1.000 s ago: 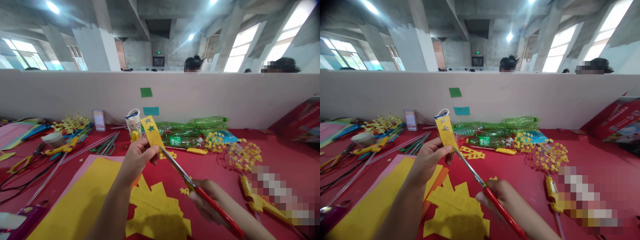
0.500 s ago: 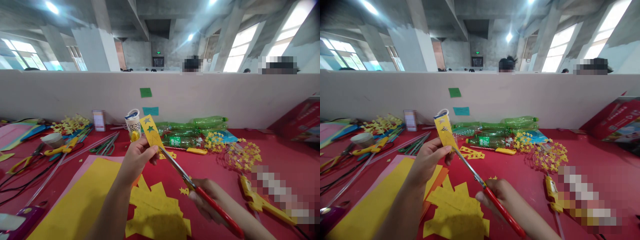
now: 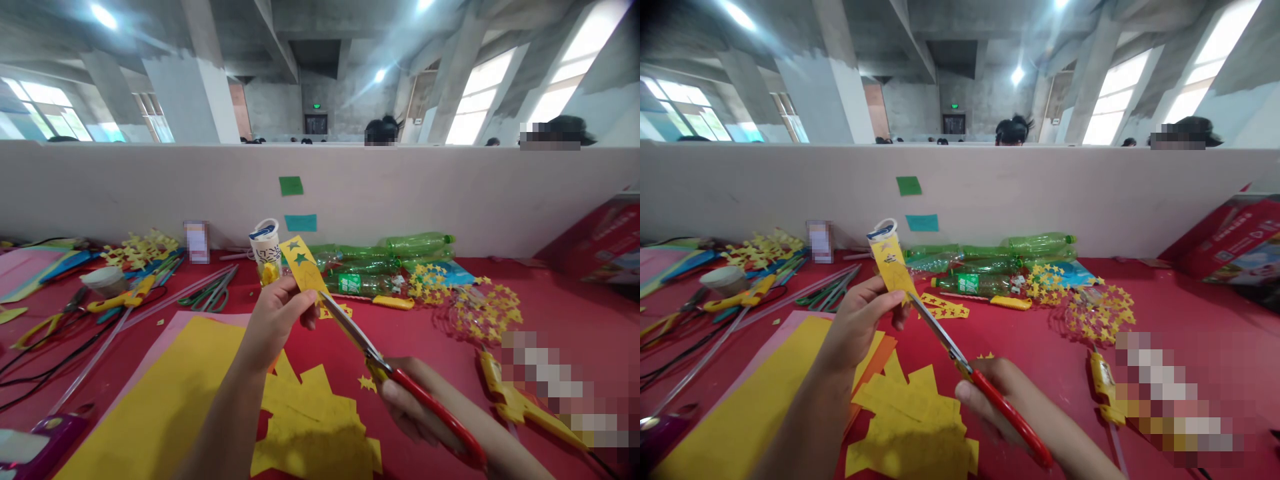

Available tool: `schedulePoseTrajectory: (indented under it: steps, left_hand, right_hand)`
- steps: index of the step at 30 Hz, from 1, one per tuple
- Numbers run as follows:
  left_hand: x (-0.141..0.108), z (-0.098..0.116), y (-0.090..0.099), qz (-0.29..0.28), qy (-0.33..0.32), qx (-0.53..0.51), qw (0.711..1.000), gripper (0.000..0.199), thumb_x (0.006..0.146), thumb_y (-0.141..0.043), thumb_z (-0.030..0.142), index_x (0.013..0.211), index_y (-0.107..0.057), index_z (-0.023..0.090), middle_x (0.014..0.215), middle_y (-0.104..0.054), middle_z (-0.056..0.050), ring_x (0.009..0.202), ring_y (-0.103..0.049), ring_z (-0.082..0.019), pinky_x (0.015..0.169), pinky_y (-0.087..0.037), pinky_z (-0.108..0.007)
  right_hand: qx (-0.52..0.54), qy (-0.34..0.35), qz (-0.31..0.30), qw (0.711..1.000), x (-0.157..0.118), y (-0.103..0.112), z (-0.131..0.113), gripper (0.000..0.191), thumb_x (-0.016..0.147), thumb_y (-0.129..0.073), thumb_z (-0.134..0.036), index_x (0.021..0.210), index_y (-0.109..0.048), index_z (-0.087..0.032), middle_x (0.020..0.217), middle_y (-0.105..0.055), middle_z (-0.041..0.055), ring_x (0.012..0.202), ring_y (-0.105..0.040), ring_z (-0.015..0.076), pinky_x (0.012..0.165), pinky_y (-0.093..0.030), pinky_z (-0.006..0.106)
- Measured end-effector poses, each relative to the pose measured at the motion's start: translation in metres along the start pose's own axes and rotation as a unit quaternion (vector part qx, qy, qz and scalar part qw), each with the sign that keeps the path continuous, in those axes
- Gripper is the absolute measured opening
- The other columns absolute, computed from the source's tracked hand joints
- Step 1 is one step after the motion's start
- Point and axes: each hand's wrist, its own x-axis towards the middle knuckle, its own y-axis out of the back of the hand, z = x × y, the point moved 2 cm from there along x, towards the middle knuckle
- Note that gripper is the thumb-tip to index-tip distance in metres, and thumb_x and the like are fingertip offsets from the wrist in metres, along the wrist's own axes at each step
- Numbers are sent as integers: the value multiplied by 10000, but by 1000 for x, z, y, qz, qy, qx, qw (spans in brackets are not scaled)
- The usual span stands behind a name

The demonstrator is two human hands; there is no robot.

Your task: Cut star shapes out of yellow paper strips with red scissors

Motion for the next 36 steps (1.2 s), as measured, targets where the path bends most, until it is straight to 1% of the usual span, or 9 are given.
schedulePoseTrajectory:
  steps: [8, 13, 17, 20, 23, 25, 30, 33, 36]
  left_hand:
    - [-1, 1, 1, 4, 3, -3, 1000, 120, 810, -581, 216, 718, -623, 153, 576, -593, 13, 481, -537, -92, 459, -453, -204]
    - [-2, 2, 2, -1, 5, 2, 1000, 121, 807, -575, 196, 712, -639, 157, 577, -595, 18, 477, -531, -80, 454, -451, -186]
    - [-2, 2, 4, 1, 12, 6, 1000, 112, 809, -575, 192, 736, -655, 162, 578, -604, 20, 479, -538, -76, 456, -450, -174]
    - [-1, 1, 5, -1, 15, 7, 1000, 109, 811, -574, 191, 745, -657, 164, 580, -604, 20, 479, -537, -76, 455, -448, -175]
    - [0, 1, 5, -4, 11, 2, 1000, 109, 815, -573, 197, 749, -654, 164, 581, -601, 18, 482, -533, -80, 454, -441, -182]
    - [-1, 2, 3, -5, 3, 1, 1000, 124, 820, -573, 207, 730, -646, 163, 581, -598, 16, 484, -530, -84, 461, -439, -193]
    - [-6, 2, -10, 11, -13, 49, 999, 298, 845, -544, 258, 572, -599, 151, 552, -585, -13, 535, -550, -109, 550, -451, -236]
    - [-9, 2, -18, 36, -10, 67, 997, 318, 839, -528, 277, 551, -588, 157, 535, -571, -20, 570, -551, -125, 576, -449, -250]
    - [-9, 3, -21, 34, -6, 70, 997, 312, 823, -530, 280, 537, -575, 163, 534, -562, -20, 569, -547, -129, 565, -446, -253]
  right_hand:
    - [-17, -15, 23, 999, 0, 0, -3, 541, 844, -398, -718, 649, -381, -213, 448, -416, -66, 369, -336, 65, 369, -234, 169]
    - [-38, -2, -8, 999, 1, 1, 2, 523, 872, -423, -672, 637, -393, -205, 455, -438, -49, 358, -371, 60, 348, -239, 161]
    - [-41, 3, -6, 999, 2, 2, 5, 505, 900, -408, -639, 641, -382, -207, 447, -431, -59, 333, -343, 47, 343, -231, 162]
    - [-42, 4, -9, 999, 2, 1, 4, 513, 892, -405, -654, 638, -378, -209, 443, -426, -59, 338, -344, 51, 348, -228, 170]
    - [-38, 1, 11, 999, 1, 0, -2, 542, 860, -386, -709, 637, -368, -214, 449, -409, -61, 361, -342, 59, 362, -225, 181]
    - [-35, 1, 28, 999, 0, -1, -7, 565, 844, -371, -735, 629, -376, -212, 467, -401, -58, 385, -348, 65, 381, -239, 189]
    - [11, 34, 22, 999, 0, -4, -7, 535, 858, -398, -695, 631, -381, -212, 482, -395, -62, 396, -342, 70, 392, -258, 193]
    - [27, 44, 25, 998, 0, -5, -5, 510, 875, -398, -665, 644, -383, -210, 499, -398, -61, 403, -344, 69, 393, -279, 185]
    - [21, 35, 25, 999, -1, -4, -5, 486, 886, -409, -637, 664, -394, -205, 537, -417, -51, 419, -371, 71, 389, -288, 176]
